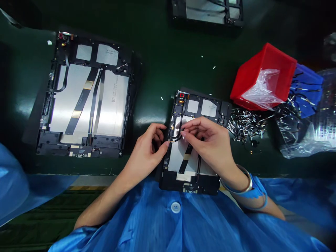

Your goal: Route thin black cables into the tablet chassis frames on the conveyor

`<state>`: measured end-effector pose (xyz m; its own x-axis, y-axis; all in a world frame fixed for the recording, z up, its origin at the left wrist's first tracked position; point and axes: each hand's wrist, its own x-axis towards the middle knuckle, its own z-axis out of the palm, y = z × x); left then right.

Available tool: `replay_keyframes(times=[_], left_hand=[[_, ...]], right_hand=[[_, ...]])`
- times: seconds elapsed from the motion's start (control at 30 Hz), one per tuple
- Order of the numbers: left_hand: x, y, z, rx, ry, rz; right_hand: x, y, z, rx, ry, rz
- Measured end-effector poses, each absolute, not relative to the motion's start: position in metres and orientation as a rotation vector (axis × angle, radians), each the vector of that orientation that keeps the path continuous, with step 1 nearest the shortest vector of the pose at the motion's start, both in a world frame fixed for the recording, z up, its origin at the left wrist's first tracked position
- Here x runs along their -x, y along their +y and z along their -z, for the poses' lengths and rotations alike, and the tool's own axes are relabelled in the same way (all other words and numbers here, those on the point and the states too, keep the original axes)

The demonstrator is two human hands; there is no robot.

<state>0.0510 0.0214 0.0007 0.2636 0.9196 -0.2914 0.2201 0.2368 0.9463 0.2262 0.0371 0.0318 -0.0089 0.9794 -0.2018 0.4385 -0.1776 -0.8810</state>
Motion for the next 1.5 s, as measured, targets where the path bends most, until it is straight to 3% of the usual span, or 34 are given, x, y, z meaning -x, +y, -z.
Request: replay_keyframes(times=[0.47,0.7,1.23,1.5], left_hand=[[-0.056,0.022,-0.006,-1.472,1.320,-0.643],[-0.052,0.006,0.004,-2.188,1.277,-0.885],[-0.047,0.010,0.000,-2.537,1.153,-0.649],[-0.042,0.021,0.002,-2.574,0.916,-0.506]], right_hand=[[-0.235,0.052,-0.034,1.708,-1.639,-1.134],[-0.235,0.057,-0.037,1.783,-1.743,-1.135],[-0.230,0.054,-0.032,1.789,-1.841,-0.983],[-0.242,0.036,-0.035,1.775,-2.115,-0.288]])
